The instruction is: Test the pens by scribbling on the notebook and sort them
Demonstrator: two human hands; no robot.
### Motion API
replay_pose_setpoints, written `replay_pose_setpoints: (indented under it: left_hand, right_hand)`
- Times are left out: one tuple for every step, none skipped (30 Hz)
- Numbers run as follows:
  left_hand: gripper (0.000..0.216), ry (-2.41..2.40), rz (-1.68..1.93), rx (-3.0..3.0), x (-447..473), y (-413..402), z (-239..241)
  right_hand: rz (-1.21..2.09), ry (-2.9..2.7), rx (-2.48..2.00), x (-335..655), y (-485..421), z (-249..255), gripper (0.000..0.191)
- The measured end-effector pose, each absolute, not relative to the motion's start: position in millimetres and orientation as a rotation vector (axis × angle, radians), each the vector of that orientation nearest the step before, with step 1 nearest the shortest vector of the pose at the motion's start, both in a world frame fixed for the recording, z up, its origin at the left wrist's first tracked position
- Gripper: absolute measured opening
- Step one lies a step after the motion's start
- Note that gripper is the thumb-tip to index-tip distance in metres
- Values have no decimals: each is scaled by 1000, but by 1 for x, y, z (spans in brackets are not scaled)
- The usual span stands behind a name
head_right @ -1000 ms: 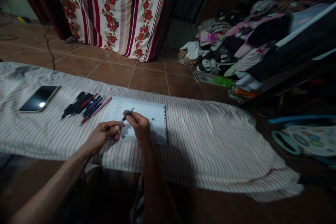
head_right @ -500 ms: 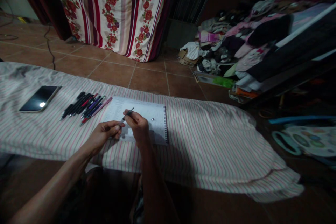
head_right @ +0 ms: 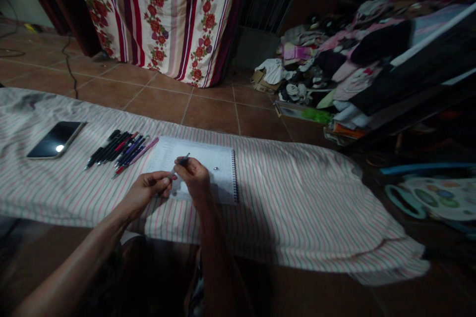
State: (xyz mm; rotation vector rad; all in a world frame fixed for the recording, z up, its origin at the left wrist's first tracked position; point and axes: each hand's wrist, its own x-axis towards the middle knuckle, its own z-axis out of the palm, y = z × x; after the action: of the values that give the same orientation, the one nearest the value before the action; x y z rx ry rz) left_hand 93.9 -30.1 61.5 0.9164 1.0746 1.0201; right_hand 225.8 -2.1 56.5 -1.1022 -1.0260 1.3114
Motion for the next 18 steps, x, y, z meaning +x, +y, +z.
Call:
replay_pose_setpoints:
  left_hand:
    - [29, 1074, 1020, 911, 94, -30, 61]
    - [30, 1071, 1019, 908, 93, -30, 61]
    - [30, 1066, 1018, 908, 93, -30, 60]
    - [30, 1059, 1015, 909, 93, -30, 60]
    - [30, 1052, 1014, 911, 93, -30, 59]
    - [30, 1048, 1014, 913, 93, -30, 58]
    - [29, 1048, 1015, 918, 94, -30, 58]
    - [29, 1051, 1016, 925, 94, -31, 57]
    - [29, 1056, 1018, 934, 94, -31, 56]
    - [28, 1062, 1019, 945, 95, -31, 56]
    - [28, 1067, 1020, 954, 95, -31, 56]
    - [29, 1070, 1020, 958, 95, -30, 56]
    - [29, 1074, 1022, 958, 95, -30, 56]
    - [29, 1080, 1022, 953, 95, -30, 56]
    - [29, 1088, 1022, 944, 95, -30, 57]
    - [29, 1097, 1022, 933, 95, -30, 57]
    - [28, 1105, 1025, 923, 95, -29, 58]
    - [28, 1110, 1029, 915, 95, -29, 59]
  right_hand:
    - [1319, -1031, -1078, 227, -3, 58, 24]
    - [1317, -1036, -1060, 229, -3, 60, 26]
    - [1306, -1039, -1052, 230, -3, 61, 25]
    - [1294, -1038, -1054, 231, -3, 62, 24]
    - [1279, -1031, -1062, 232, -3, 62, 21]
    - [1266, -1021, -1073, 232, -2, 62, 19]
    - [1256, -1014, -1087, 232, -1, 61, 18]
    - [1246, -1010, -1100, 231, 0, 60, 17]
    - [1237, -1009, -1115, 230, 0, 59, 17]
    - [1228, -1007, -1128, 229, 1, 57, 18]
    - [1218, -1001, -1141, 228, 1, 57, 18]
    - [1212, -992, -1153, 226, 1, 56, 19]
    - [1206, -983, -1163, 225, 1, 55, 20]
    - [1201, -977, -1170, 225, 1, 55, 20]
    - [1199, -977, -1172, 224, 1, 55, 20]
    - [1199, -980, -1167, 224, 1, 55, 21]
    - [1202, -984, -1156, 224, 1, 55, 21]
    - [1209, -990, -1140, 225, 1, 56, 21]
